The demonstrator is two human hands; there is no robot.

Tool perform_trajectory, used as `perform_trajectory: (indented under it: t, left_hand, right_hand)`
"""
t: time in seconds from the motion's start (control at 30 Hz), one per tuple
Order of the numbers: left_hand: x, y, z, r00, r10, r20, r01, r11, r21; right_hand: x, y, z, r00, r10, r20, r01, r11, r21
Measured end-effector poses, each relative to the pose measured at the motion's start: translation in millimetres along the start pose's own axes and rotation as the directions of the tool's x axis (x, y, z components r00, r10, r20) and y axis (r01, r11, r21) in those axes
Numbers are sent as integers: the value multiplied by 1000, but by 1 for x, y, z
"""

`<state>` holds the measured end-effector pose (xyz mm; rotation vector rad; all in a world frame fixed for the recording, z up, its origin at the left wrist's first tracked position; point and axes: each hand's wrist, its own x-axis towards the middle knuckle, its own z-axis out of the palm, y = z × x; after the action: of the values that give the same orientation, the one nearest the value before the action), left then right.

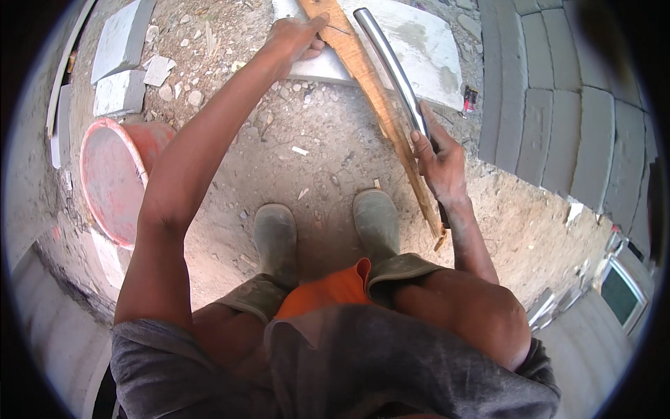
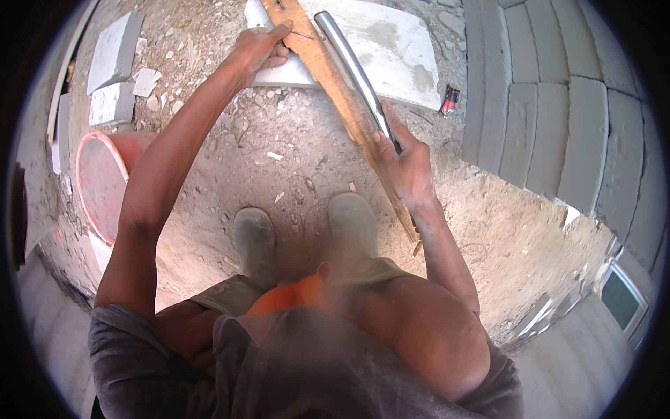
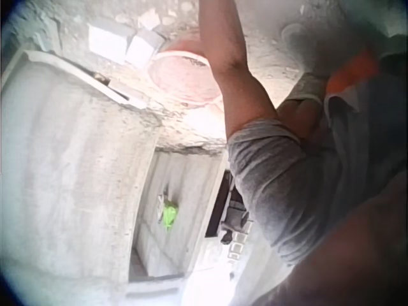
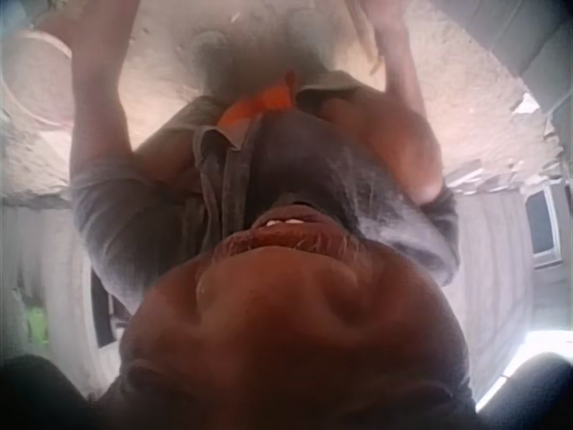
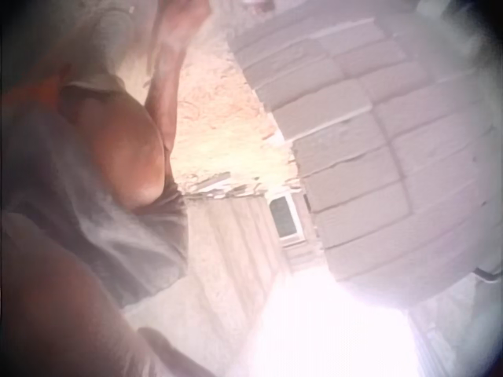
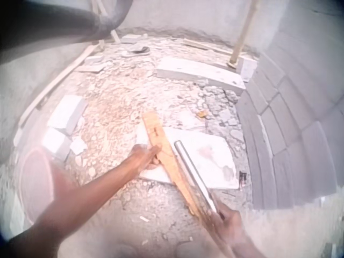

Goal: The person fits a wooden handle into a metal pipe and inserts a small metal pin by hand to secure the connection.

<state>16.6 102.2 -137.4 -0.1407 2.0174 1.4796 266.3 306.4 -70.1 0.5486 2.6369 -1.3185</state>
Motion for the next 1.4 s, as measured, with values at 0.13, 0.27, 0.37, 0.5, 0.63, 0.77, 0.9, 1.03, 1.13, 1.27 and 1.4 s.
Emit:
perform_trajectory:
  t: [0.13, 0.27, 0.37, 0.5, 0.63, 0.77, 0.9, 1.03, 1.13, 1.27, 1.4]
  left_hand:
    - [1, -3, 0, 1000, -6, -23, 6, 1000, 9]
    - [0, -7, -1, 1000, -2, -3, 2, 1000, -8]
    - [5, -11, 2, 1000, 14, -14, -15, 999, -35]
    - [0, -14, 1, 1000, 2, -8, -2, 999, -54]
    - [-1, -10, 4, 999, -17, -39, 16, 999, -29]
    - [-1, -9, 2, 1000, -6, 21, 6, 999, -46]
    - [-7, -5, -9, 997, 12, 75, -6, 996, -89]
    - [-18, 14, -16, 994, -41, 100, 31, 994, 104]
    - [-14, 26, -8, 999, -34, 5, 30, 935, 352]
    - [-47, 53, -43, 995, 66, 74, -95, 840, 534]
    - [-87, 85, -133, 970, 58, 234, -216, 642, 736]
  right_hand:
    - [-4, 5, 6, 972, -225, -66, 220, 973, -76]
    - [2, -1, 12, 911, -404, -81, 346, 856, -385]
    - [5, -1, 8, 954, -300, -26, 248, 831, -498]
    - [-3, -3, 7, 940, -323, -105, 264, 890, -372]
    - [-9, 2, 5, 975, -221, -1, 190, 840, -508]
    - [-7, -7, -1, 997, -71, -29, 64, 979, -193]
    - [-2, 9, 1, 998, 31, -49, -28, 997, 69]
    - [6, 29, -13, 986, 162, -48, -161, 987, 25]
    - [11, 29, -23, 948, 319, -18, -318, 947, 45]
    - [21, 74, -17, 988, 95, -123, -96, 995, -5]
    - [25, 112, -24, 987, 18, -159, -49, 980, -192]
